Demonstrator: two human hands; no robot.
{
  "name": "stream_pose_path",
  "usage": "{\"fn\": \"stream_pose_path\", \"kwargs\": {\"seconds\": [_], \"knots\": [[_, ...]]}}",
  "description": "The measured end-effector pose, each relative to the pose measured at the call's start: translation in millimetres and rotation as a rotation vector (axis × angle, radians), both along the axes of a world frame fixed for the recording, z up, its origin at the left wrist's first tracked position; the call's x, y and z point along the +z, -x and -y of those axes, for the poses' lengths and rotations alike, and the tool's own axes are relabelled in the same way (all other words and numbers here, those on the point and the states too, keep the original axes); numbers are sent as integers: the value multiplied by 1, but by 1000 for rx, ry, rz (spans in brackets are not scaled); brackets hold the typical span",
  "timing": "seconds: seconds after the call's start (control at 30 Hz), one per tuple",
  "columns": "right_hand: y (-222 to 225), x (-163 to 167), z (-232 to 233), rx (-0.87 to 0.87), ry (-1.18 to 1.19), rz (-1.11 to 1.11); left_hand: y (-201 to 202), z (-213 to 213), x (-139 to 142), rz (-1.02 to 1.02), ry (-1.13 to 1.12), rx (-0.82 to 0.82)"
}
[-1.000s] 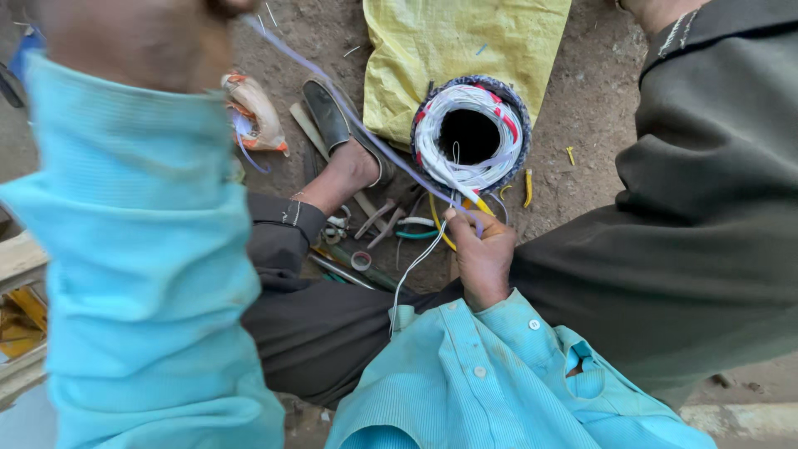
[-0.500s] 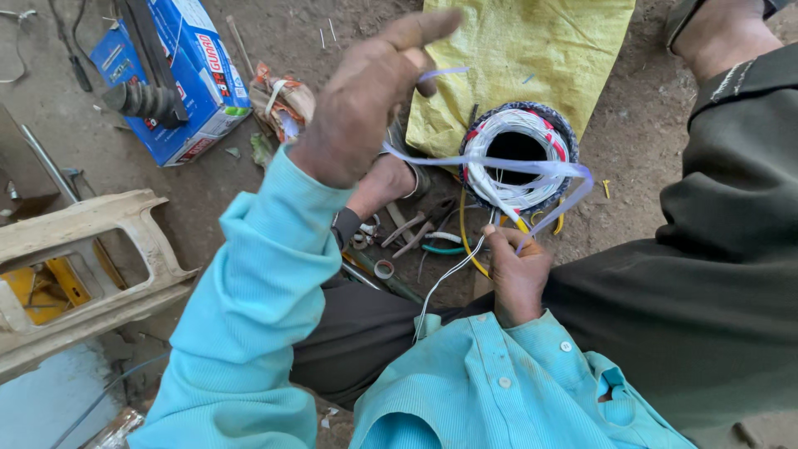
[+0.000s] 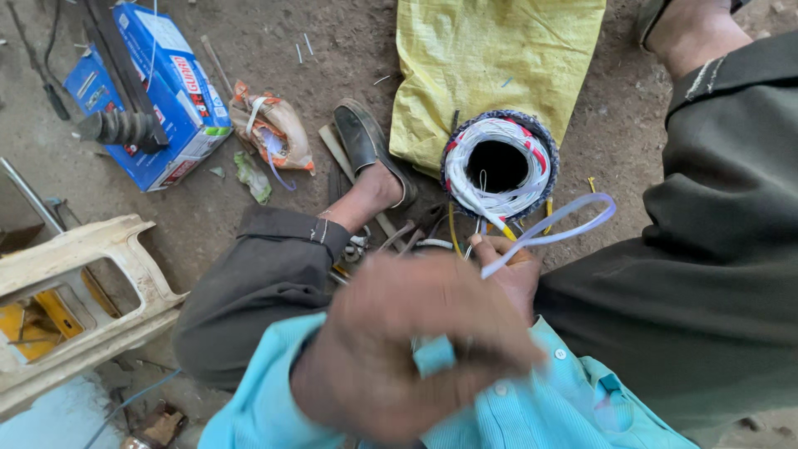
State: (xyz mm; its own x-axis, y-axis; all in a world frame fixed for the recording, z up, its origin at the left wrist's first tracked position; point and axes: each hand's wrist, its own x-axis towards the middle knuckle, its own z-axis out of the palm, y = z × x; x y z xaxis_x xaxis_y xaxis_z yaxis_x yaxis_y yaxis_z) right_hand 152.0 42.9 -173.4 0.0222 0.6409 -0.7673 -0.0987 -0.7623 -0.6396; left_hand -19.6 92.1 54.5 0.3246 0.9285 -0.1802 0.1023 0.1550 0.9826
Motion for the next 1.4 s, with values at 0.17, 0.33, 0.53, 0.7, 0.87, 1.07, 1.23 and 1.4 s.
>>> {"fn": "stream_pose_path", "kwargs": {"seconds": [0.17,0.33,0.53,0.7,0.87,1.07,1.23,1.4], "knots": [[-4,-7,8,-3,100,54,-13,79,-44,614,381,-322],[-3,-11,11,31,126,68,7,142,-74,838,338,-166],[-5,-13,16,-26,181,7,25,117,-71,1630,1273,249],[-5,-21,18,-9,34,10,26,23,-62,-275,108,-51],[-7,-21,18,1,74,-19,-21,-40,-147,-810,-49,194],[-8,-19,15,10,85,-4,-37,-55,-164,-964,206,129],[-9,-21,15,-11,126,-47,-32,-51,-155,-950,133,172],[-9,-23,16,2,109,-53,-40,-46,-178,-1048,245,147]]}}
